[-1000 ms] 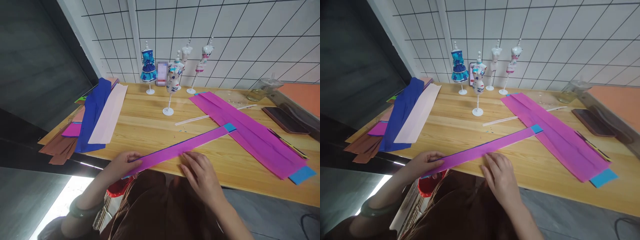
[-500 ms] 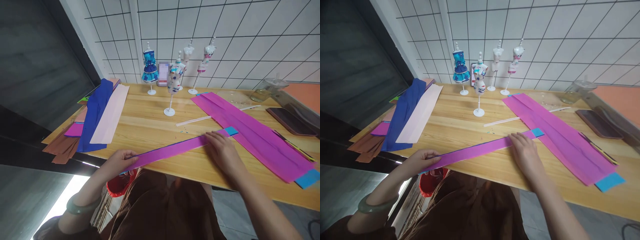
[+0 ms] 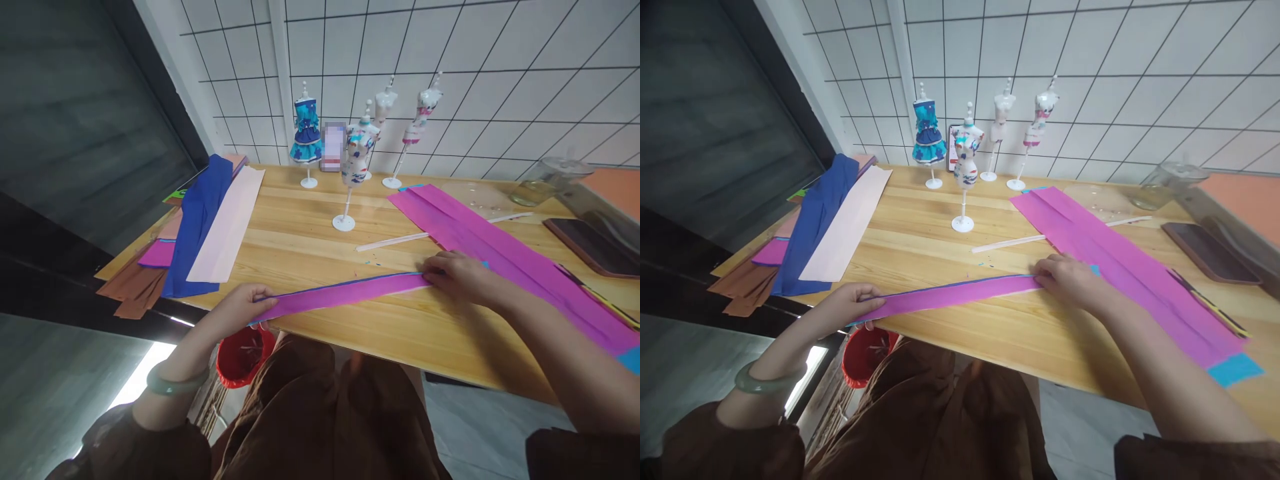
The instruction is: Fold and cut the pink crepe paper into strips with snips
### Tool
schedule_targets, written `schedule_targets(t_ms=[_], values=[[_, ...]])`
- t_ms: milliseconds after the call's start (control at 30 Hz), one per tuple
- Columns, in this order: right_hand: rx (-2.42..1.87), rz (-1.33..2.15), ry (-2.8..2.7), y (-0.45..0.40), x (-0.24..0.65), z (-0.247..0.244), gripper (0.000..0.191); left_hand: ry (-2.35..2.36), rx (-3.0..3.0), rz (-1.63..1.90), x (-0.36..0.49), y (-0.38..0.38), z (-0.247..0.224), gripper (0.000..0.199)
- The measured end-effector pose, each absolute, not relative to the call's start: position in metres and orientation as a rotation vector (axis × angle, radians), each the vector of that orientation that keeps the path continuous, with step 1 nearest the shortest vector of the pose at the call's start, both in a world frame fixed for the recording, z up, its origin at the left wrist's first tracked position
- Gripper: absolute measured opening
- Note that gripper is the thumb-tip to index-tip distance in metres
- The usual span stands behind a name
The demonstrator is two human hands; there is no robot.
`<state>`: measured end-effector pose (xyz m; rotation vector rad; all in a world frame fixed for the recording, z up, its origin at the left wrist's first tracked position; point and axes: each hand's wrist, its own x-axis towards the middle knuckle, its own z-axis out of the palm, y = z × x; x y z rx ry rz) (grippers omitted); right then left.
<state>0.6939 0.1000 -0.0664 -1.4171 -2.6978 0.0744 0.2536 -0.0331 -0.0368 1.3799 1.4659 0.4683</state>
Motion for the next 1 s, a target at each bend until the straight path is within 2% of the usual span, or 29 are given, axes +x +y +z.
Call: schedule_targets(t_ms=[267, 400, 533, 733, 1000], values=[[-1.504, 0.037, -2.620, 0.106, 0.685, -0.060, 0.018, 1.511, 1.241, 0.457, 0.253, -0.020, -0.039, 0.024], [-1.525, -0.085, -2.427, 0.106, 0.669, -0.058, 0.023, 1.498, 1.226, 0.468, 0.254, -0.017, -0.041, 0.024], [-1.393, -0.145, -2.265, 0.076, 0.619, -0.054, 0.032, 1.521, 1.150, 0.505, 0.256, -0.019, -0.038, 0.025], [-0.944, 0.046, -2.410, -0.012, 0.511, -0.057, 0.028, 1.497, 1.083, 0.551, 0.258, -0.020, -0.037, 0.020], [-1.064, 0.044, -2.375, -0.047, 0.455, -0.078, 0.027, 1.422, 1.087, 0.580, 0.253, -0.021, -0.041, 0.025]])
